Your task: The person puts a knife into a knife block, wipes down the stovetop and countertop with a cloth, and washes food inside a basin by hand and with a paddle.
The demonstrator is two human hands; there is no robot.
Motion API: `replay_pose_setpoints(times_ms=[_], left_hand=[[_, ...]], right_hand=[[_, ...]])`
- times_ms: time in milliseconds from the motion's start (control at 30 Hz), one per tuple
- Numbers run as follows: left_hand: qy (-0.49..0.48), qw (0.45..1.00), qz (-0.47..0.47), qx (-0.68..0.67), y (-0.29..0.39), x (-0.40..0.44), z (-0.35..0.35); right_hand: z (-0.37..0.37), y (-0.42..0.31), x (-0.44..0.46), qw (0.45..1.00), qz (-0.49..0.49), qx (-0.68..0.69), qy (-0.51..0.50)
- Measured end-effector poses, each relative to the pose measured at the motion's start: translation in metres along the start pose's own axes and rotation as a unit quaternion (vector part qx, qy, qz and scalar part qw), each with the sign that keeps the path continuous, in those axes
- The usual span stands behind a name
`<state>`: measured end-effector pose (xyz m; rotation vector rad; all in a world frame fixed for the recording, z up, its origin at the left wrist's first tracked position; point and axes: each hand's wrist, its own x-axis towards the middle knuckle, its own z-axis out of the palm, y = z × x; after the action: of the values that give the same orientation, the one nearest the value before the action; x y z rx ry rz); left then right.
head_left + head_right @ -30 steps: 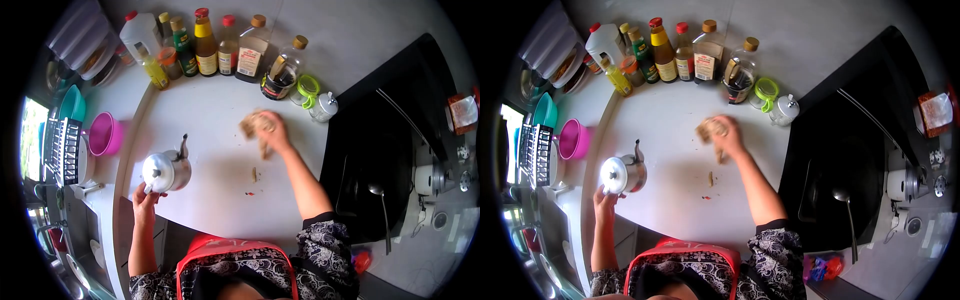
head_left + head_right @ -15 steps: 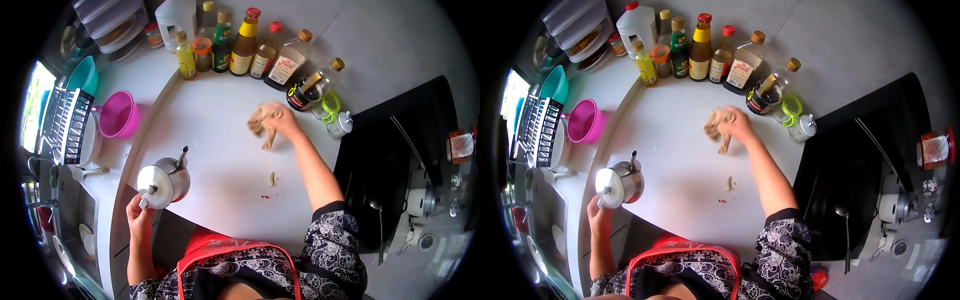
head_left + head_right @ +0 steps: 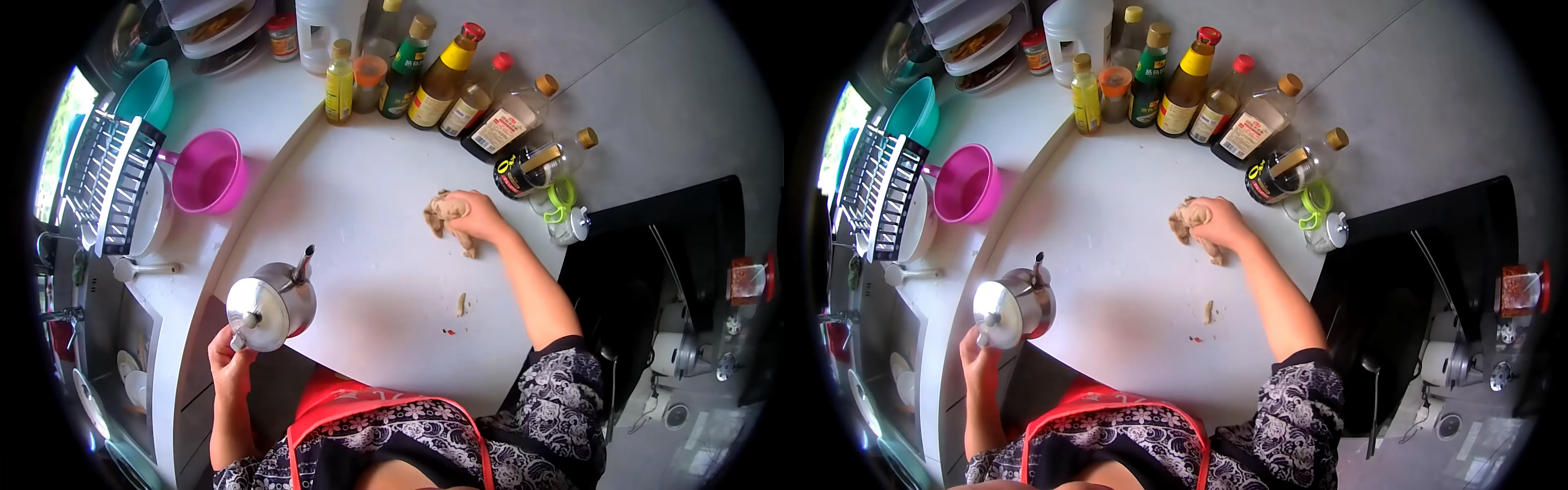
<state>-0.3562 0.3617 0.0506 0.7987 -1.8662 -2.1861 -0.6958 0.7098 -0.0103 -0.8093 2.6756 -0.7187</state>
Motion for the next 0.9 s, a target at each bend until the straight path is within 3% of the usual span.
replay_pose_setpoints(times_ms=[67,167,300,367,433,500,567,667,800,867,900], left_hand=[[-0.011,1.0,0.017,-0.02,-0.005,0.002,-0.002],[-0.004,1.0,-0.01,-0.022,-0.01,0.004,-0.004],[-0.001,0.999,-0.014,-0.028,-0.013,0.002,-0.009],[-0.008,0.999,-0.007,-0.03,-0.011,0.001,-0.013],[-0.013,0.999,0.0,-0.033,-0.01,0.004,-0.016],[-0.016,0.999,0.005,-0.037,-0.011,0.006,-0.017],[-0.016,0.999,-0.014,-0.043,-0.012,0.009,-0.018],[-0.013,0.999,-0.018,-0.035,-0.013,0.013,-0.018],[0.001,1.0,-0.019,-0.023,-0.011,0.011,-0.021],[-0.006,1.0,-0.011,-0.02,-0.008,0.009,-0.022],[-0.005,1.0,-0.014,-0.017,-0.007,0.008,-0.023]], right_hand=[[-0.013,0.005,0.012,0.969,0.106,0.216,-0.063],[-0.019,0.015,0.056,0.969,0.033,0.243,0.009],[-0.005,0.015,0.109,0.984,0.018,0.172,0.049],[0.021,0.021,0.119,0.992,-0.001,0.021,0.124],[0.019,0.018,0.113,0.993,0.002,0.005,0.116],[-0.008,-0.008,0.1,0.982,0.039,0.06,-0.175],[-0.012,-0.025,0.104,0.984,0.039,0.05,-0.168],[-0.013,-0.049,0.133,0.995,-0.026,0.083,-0.053],[0.013,-0.072,0.176,0.992,-0.072,0.108,-0.003],[0.028,-0.075,0.186,0.999,0.022,0.02,-0.013],[0.029,-0.072,0.184,0.999,0.023,0.023,-0.016]])
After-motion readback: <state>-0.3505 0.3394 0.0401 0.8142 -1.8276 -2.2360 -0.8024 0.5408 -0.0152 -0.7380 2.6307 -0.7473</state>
